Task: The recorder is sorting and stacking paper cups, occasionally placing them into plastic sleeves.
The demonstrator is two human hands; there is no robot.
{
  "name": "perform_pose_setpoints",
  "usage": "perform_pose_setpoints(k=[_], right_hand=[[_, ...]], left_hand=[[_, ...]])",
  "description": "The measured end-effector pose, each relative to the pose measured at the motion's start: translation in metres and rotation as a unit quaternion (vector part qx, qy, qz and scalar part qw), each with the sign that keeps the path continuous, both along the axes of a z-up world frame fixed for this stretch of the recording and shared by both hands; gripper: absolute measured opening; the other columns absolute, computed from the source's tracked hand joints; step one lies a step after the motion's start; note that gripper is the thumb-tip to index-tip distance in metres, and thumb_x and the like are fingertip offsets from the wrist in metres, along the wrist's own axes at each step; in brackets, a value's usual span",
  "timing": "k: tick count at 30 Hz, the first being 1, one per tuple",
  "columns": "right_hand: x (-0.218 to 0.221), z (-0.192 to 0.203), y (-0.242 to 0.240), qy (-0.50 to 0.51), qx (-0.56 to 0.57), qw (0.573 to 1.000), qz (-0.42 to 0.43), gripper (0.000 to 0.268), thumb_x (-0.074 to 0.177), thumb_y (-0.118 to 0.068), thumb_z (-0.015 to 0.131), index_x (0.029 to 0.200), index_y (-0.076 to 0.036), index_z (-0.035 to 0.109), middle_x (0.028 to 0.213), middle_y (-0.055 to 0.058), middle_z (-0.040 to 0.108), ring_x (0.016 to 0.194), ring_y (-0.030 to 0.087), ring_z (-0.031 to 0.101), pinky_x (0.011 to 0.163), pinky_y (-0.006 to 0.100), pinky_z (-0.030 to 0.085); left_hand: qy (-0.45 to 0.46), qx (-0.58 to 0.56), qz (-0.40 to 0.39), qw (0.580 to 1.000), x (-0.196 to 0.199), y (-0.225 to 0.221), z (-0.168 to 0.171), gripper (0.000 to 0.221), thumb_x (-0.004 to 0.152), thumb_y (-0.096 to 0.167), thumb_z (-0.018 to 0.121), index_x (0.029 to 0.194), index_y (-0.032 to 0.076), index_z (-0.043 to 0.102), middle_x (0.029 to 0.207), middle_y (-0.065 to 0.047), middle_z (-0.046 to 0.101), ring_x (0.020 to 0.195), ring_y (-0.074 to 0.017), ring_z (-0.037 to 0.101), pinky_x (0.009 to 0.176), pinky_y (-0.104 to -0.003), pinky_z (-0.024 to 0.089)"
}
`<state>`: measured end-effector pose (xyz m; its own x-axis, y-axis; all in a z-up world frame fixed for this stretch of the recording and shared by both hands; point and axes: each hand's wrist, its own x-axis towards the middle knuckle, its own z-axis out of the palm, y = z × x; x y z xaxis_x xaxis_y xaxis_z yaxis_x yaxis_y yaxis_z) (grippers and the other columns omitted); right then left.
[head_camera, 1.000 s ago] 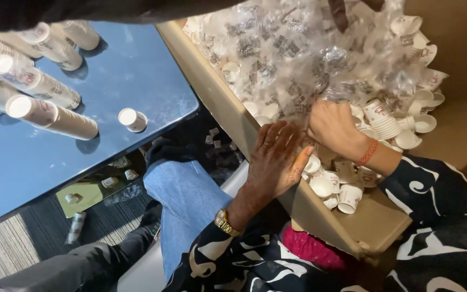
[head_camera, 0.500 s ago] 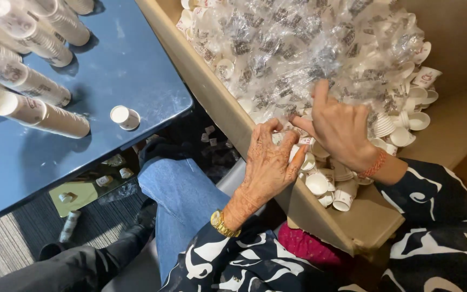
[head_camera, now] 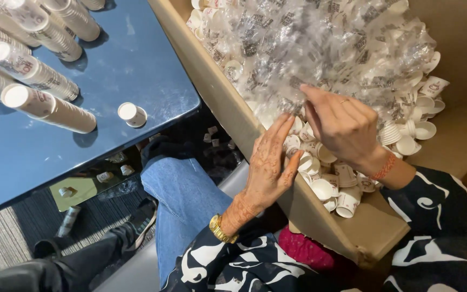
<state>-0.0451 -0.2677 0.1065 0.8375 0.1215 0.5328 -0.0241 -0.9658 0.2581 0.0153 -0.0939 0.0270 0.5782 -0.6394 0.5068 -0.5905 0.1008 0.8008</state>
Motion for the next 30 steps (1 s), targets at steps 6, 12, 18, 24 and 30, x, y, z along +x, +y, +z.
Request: perform_pose_setpoints(k=[6, 12, 18, 24, 30], right_hand=[[0.0, 0.009, 0.002, -0.04, 0.025, 0.999, 0.026, 0.042, 0.102, -0.009, 0.078, 0.139, 0.001, 0.059, 0.131, 0.016, 0.072, 0.109, 0.026, 0.073, 0.089, 0.034, 0.057], [-0.007, -0.001, -0.003, -0.056, 0.086, 0.988, 0.115, 0.053, 0.097, -0.009, 0.083, 0.135, 0.005, 0.05, 0.129, 0.02, 0.068, 0.112, 0.031, 0.07, 0.092, 0.037, 0.056], [-0.008, -0.016, -0.016, -0.098, 0.088, 0.975, 0.182, 0.048, 0.087, -0.002, 0.078, 0.123, 0.004, 0.048, 0.11, 0.026, 0.058, 0.1, 0.038, 0.063, 0.085, 0.042, 0.057], [0.009, -0.018, 0.0, -0.068, 0.137, 0.972, 0.181, 0.047, 0.087, 0.015, 0.063, 0.129, 0.003, 0.042, 0.13, 0.028, 0.065, 0.119, 0.041, 0.068, 0.097, 0.046, 0.059], [0.027, -0.012, 0.035, 0.07, 0.197, 0.968, 0.138, 0.048, 0.081, 0.02, 0.054, 0.124, 0.0, 0.056, 0.137, 0.016, 0.068, 0.131, 0.034, 0.068, 0.093, 0.038, 0.058]], left_hand=[[0.165, -0.124, 0.05, 0.977, 0.011, 0.031, 0.009, 0.04, 0.097, 0.005, 0.075, 0.135, 0.004, 0.062, 0.138, -0.013, 0.065, 0.136, -0.0235, 0.058, 0.121, -0.038, 0.044], [0.405, -0.31, -0.019, 0.86, 0.025, 0.055, -0.01, 0.016, 0.104, 0.001, 0.071, 0.114, 0.005, 0.058, 0.116, -0.007, 0.064, 0.127, -0.0194, 0.057, 0.117, -0.036, 0.044], [0.556, -0.366, -0.021, 0.746, 0.044, 0.085, 0.006, 0.03, 0.099, 0.006, 0.066, 0.126, 0.008, 0.052, 0.108, -0.005, 0.063, 0.107, -0.0175, 0.063, 0.099, -0.035, 0.053], [0.628, -0.379, -0.04, 0.679, 0.054, 0.129, -0.048, 0.023, 0.105, 0.013, 0.06, 0.127, 0.008, 0.053, 0.108, -0.005, 0.065, 0.103, -0.0179, 0.067, 0.092, -0.036, 0.057], [0.602, -0.366, 0.001, 0.71, 0.071, 0.17, -0.041, 0.016, 0.106, 0.016, 0.055, 0.121, 0.011, 0.052, 0.116, -0.008, 0.069, 0.1, -0.0178, 0.068, 0.081, -0.033, 0.056]])
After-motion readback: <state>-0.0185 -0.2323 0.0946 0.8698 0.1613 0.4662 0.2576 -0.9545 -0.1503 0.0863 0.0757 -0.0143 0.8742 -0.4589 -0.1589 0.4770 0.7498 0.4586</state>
